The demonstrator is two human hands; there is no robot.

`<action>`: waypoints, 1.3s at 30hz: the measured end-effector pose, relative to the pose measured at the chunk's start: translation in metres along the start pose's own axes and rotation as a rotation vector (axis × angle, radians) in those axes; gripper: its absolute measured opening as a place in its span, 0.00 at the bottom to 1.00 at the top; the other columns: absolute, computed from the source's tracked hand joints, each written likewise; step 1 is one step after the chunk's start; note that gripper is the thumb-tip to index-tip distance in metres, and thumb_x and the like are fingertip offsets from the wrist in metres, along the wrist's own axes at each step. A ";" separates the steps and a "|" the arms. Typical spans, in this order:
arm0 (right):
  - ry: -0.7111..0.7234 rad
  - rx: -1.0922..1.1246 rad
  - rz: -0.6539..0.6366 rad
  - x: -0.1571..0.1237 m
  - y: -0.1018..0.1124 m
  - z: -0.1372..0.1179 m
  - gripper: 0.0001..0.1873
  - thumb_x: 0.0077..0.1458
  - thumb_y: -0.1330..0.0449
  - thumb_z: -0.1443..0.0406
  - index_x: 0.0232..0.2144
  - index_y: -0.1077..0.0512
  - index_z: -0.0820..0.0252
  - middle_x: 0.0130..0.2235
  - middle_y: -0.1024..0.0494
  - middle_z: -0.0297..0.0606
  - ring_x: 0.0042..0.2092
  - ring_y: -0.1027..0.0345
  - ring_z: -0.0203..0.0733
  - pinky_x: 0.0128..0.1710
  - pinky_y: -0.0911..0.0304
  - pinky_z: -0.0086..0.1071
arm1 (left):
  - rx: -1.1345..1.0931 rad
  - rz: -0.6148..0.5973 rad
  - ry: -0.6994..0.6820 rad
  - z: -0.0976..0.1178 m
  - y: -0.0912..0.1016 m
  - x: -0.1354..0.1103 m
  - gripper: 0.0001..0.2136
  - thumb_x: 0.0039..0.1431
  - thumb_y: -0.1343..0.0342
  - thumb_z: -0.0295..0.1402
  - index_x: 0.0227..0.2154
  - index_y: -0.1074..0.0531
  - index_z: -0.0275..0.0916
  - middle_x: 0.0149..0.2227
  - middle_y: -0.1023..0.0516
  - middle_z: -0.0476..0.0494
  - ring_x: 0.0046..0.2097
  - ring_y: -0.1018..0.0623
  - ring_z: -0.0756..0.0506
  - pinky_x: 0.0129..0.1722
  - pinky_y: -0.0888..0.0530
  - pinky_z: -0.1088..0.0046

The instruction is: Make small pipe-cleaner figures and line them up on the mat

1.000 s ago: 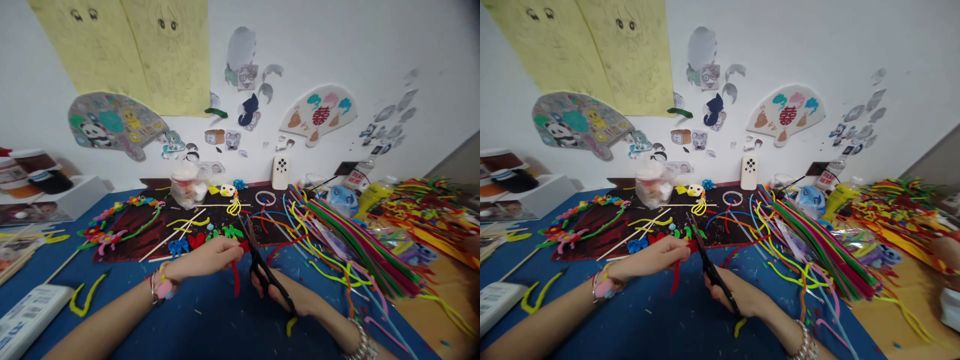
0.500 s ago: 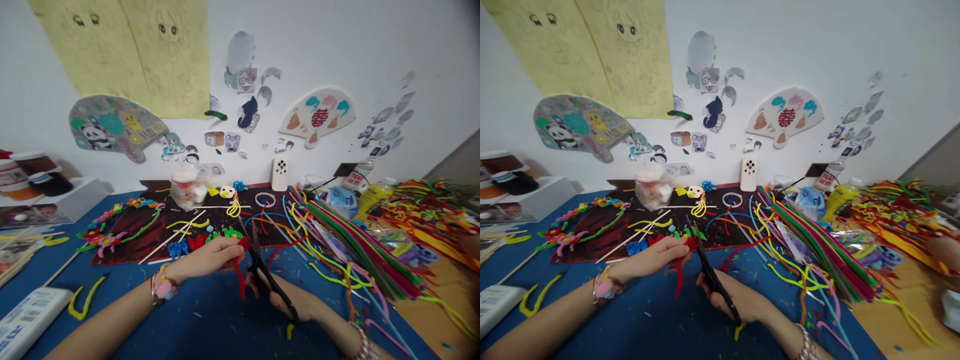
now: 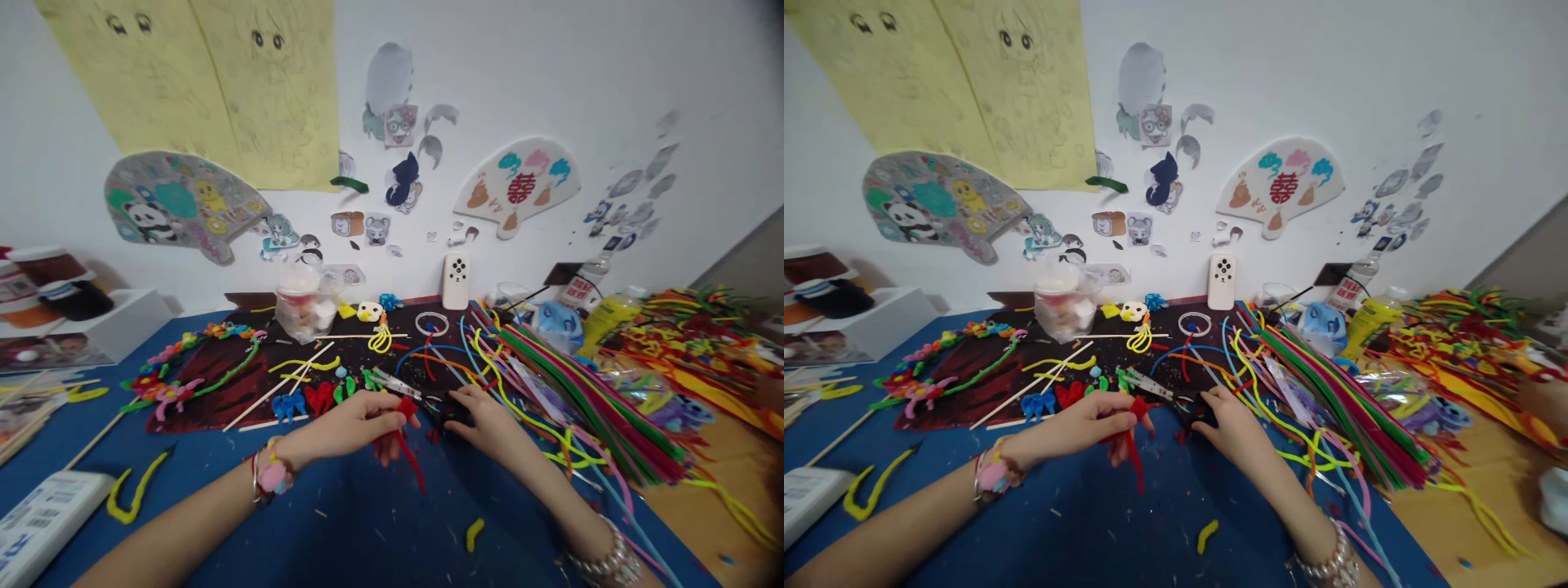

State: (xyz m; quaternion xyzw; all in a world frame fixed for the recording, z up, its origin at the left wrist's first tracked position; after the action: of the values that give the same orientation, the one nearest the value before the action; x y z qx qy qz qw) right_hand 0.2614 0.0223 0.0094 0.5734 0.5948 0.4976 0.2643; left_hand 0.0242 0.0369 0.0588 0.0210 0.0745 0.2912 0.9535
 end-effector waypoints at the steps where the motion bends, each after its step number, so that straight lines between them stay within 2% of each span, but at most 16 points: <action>1: 0.007 0.062 0.024 -0.001 0.002 -0.005 0.14 0.50 0.43 0.62 0.41 0.29 0.59 0.41 0.29 0.44 0.40 0.32 0.45 0.41 0.37 0.36 | 0.002 -0.014 0.017 -0.003 -0.002 0.001 0.14 0.59 0.54 0.41 0.36 0.32 0.35 0.22 0.29 0.50 0.23 0.29 0.53 0.25 0.32 0.77; 3: 0.018 0.242 0.073 -0.003 0.007 -0.020 0.12 0.54 0.47 0.61 0.40 0.29 0.59 0.41 0.29 0.43 0.42 0.33 0.44 0.43 0.38 0.36 | 0.018 -0.046 0.045 -0.009 -0.008 0.004 0.14 0.59 0.54 0.41 0.36 0.31 0.35 0.22 0.30 0.51 0.22 0.30 0.54 0.23 0.33 0.78; 7: 0.035 0.791 -0.095 -0.011 0.001 -0.057 0.12 0.58 0.50 0.61 0.41 0.33 0.57 0.31 0.26 0.35 0.33 0.31 0.37 0.35 0.35 0.30 | 0.036 -0.086 0.078 -0.022 -0.017 0.010 0.13 0.59 0.54 0.40 0.32 0.32 0.35 0.20 0.31 0.52 0.20 0.31 0.55 0.22 0.34 0.80; 9: 0.011 0.909 -0.110 -0.014 -0.006 -0.067 0.09 0.55 0.46 0.61 0.37 0.31 0.59 0.28 0.27 0.34 0.29 0.32 0.35 0.32 0.36 0.29 | 0.027 -0.111 0.089 -0.026 -0.020 0.013 0.13 0.59 0.54 0.40 0.30 0.33 0.35 0.19 0.31 0.52 0.19 0.32 0.55 0.21 0.34 0.80; 14: -0.140 0.992 0.028 -0.014 -0.010 -0.057 0.13 0.49 0.41 0.57 0.23 0.30 0.61 0.24 0.29 0.33 0.24 0.36 0.33 0.25 0.40 0.27 | 0.042 -0.109 0.098 -0.030 -0.021 0.014 0.14 0.59 0.54 0.41 0.32 0.32 0.35 0.20 0.31 0.52 0.19 0.32 0.55 0.20 0.35 0.81; 16: -0.245 0.992 0.074 -0.012 -0.008 -0.048 0.19 0.51 0.44 0.53 0.18 0.33 0.62 0.17 0.34 0.30 0.19 0.43 0.30 0.19 0.46 0.26 | 0.033 -0.094 0.107 -0.032 -0.020 0.014 0.15 0.59 0.54 0.42 0.33 0.32 0.35 0.20 0.31 0.52 0.19 0.32 0.55 0.20 0.35 0.81; 18: -0.285 0.962 0.107 -0.011 -0.005 -0.041 0.24 0.55 0.49 0.52 0.15 0.38 0.61 0.13 0.40 0.27 0.16 0.48 0.29 0.17 0.51 0.25 | 0.026 -0.082 0.110 -0.033 -0.020 0.014 0.15 0.59 0.54 0.43 0.34 0.32 0.35 0.20 0.31 0.52 0.19 0.31 0.55 0.20 0.36 0.81; 20: -0.248 0.968 0.066 -0.009 -0.004 -0.041 0.20 0.56 0.50 0.53 0.20 0.35 0.61 0.15 0.39 0.27 0.17 0.47 0.29 0.18 0.49 0.25 | 0.024 -0.085 0.106 -0.033 -0.020 0.013 0.15 0.59 0.54 0.43 0.34 0.32 0.35 0.20 0.30 0.52 0.19 0.31 0.55 0.20 0.36 0.81; 22: -0.182 1.025 -0.027 -0.008 -0.004 -0.044 0.13 0.53 0.45 0.56 0.33 0.33 0.61 0.22 0.33 0.29 0.22 0.40 0.30 0.22 0.43 0.25 | 0.018 -0.090 0.102 -0.033 -0.020 0.013 0.14 0.59 0.54 0.42 0.34 0.32 0.35 0.20 0.30 0.52 0.19 0.31 0.55 0.20 0.36 0.81; 23: -0.151 1.059 -0.075 -0.008 -0.005 -0.046 0.14 0.51 0.42 0.58 0.38 0.34 0.60 0.26 0.30 0.31 0.25 0.37 0.31 0.26 0.40 0.27 | 0.015 -0.091 0.103 -0.033 -0.020 0.013 0.14 0.59 0.54 0.42 0.34 0.32 0.35 0.20 0.30 0.52 0.19 0.31 0.55 0.19 0.36 0.81; 25: -0.107 1.112 -0.140 -0.009 -0.006 -0.050 0.17 0.49 0.40 0.60 0.41 0.35 0.59 0.33 0.28 0.35 0.31 0.34 0.33 0.32 0.37 0.29 | 0.008 -0.084 0.106 -0.032 -0.020 0.013 0.14 0.59 0.54 0.42 0.33 0.32 0.35 0.20 0.31 0.52 0.19 0.31 0.55 0.19 0.36 0.82; 29: -0.096 1.143 -0.144 -0.010 -0.008 -0.050 0.14 0.48 0.39 0.63 0.38 0.34 0.59 0.29 0.29 0.32 0.30 0.34 0.33 0.32 0.38 0.29 | 0.006 -0.078 0.112 -0.031 -0.020 0.013 0.14 0.59 0.54 0.41 0.33 0.32 0.35 0.19 0.31 0.53 0.19 0.31 0.55 0.20 0.36 0.81; 32: -0.150 1.175 -0.061 -0.008 -0.009 -0.043 0.12 0.50 0.40 0.61 0.35 0.35 0.60 0.24 0.31 0.29 0.25 0.37 0.31 0.26 0.41 0.26 | 0.004 -0.080 0.121 -0.031 -0.020 0.012 0.14 0.59 0.54 0.42 0.33 0.32 0.35 0.19 0.31 0.52 0.19 0.31 0.55 0.20 0.36 0.81; 34: -0.206 1.173 -0.027 -0.006 -0.009 -0.039 0.12 0.52 0.43 0.58 0.35 0.36 0.60 0.19 0.36 0.25 0.19 0.42 0.29 0.20 0.46 0.24 | 0.003 -0.079 0.125 -0.031 -0.020 0.012 0.14 0.59 0.54 0.42 0.34 0.32 0.35 0.19 0.31 0.52 0.19 0.31 0.55 0.20 0.36 0.81; 36: -0.235 1.124 -0.050 -0.006 -0.008 -0.038 0.13 0.54 0.46 0.56 0.35 0.35 0.61 0.17 0.40 0.23 0.17 0.47 0.28 0.17 0.51 0.23 | 0.006 -0.078 0.125 -0.031 -0.020 0.012 0.14 0.59 0.54 0.42 0.34 0.32 0.35 0.19 0.31 0.52 0.19 0.31 0.55 0.20 0.36 0.81; 39: -0.184 0.970 -0.118 -0.007 -0.007 -0.044 0.16 0.55 0.48 0.55 0.26 0.34 0.62 0.17 0.38 0.27 0.19 0.46 0.29 0.19 0.47 0.24 | 0.016 -0.076 0.123 -0.032 -0.020 0.012 0.14 0.59 0.54 0.42 0.33 0.32 0.35 0.19 0.31 0.52 0.19 0.32 0.55 0.20 0.36 0.82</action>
State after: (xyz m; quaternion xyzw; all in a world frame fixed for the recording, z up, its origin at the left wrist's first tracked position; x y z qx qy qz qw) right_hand 0.2211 0.0044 0.0172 0.6373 0.7633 0.0952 0.0463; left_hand 0.0407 0.0270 0.0244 0.0079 0.1358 0.2550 0.9573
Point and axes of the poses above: each hand's wrist, its own x-axis towards the middle knuckle, its own y-axis out of the back of the hand, z = x × y, the point moved 2 cm from there along x, towards the middle knuckle
